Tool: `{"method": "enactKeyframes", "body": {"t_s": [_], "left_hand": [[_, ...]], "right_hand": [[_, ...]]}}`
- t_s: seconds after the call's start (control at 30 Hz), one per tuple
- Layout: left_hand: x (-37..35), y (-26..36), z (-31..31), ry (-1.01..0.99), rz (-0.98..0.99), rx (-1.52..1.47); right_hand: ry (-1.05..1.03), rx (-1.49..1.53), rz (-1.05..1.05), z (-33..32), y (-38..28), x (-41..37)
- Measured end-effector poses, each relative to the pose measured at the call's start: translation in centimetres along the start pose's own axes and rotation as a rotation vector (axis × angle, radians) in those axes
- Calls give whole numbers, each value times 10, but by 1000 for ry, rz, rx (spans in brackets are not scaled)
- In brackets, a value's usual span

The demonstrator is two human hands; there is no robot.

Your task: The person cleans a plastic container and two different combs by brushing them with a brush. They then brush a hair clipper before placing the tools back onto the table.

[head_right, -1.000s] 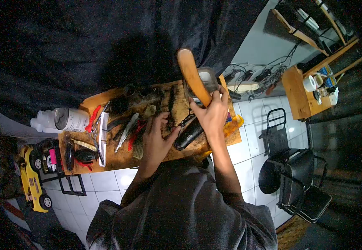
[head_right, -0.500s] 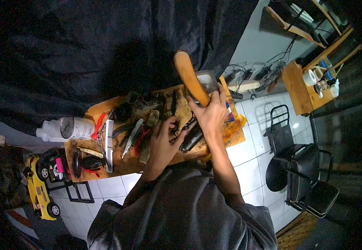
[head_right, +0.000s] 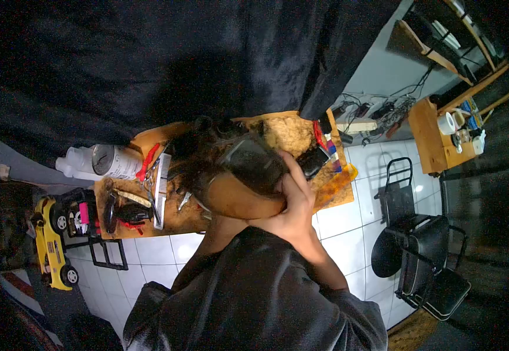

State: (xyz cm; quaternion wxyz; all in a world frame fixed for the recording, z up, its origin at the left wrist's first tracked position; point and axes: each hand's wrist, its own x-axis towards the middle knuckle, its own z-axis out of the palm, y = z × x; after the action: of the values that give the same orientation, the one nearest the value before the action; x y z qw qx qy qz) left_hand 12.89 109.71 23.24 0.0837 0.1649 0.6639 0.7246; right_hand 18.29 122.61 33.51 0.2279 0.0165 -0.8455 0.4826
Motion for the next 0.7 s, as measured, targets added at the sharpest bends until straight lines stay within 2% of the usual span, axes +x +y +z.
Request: {"method": "enactKeyframes", "body": {"t_s": [0.03, 0.13, 0.23, 0.27, 0.3, 0.37, 0.47, 0.57, 0.7], "left_hand": [[-2, -6, -3, 6, -34, -99], [-17, 14, -16, 180, 69, -10], [-18, 45, -24, 304, 145, 249], [-20, 41, -26, 343, 243, 370], [-22, 37, -29, 382, 342, 493], [-25, 24, -34, 392, 357, 562], [-37, -1, -40, 397, 380, 519], [-42, 3, -38, 379, 364, 535], [-41, 12, -45, 317, 328, 619]], "right_hand": [[-6, 43, 63, 3, 0, -3], [-31, 78, 157, 17, 1, -6], [-42, -12, 95, 28, -6, 0], [-57, 66, 169, 28, -15, 5], [-97, 32, 152, 29, -12, 7], [-175, -36, 119, 32, -1, 8], [-136, -32, 112, 34, -9, 12], [-203, -35, 101, 31, -2, 7], [-182, 26, 93, 34, 0, 8]]}}
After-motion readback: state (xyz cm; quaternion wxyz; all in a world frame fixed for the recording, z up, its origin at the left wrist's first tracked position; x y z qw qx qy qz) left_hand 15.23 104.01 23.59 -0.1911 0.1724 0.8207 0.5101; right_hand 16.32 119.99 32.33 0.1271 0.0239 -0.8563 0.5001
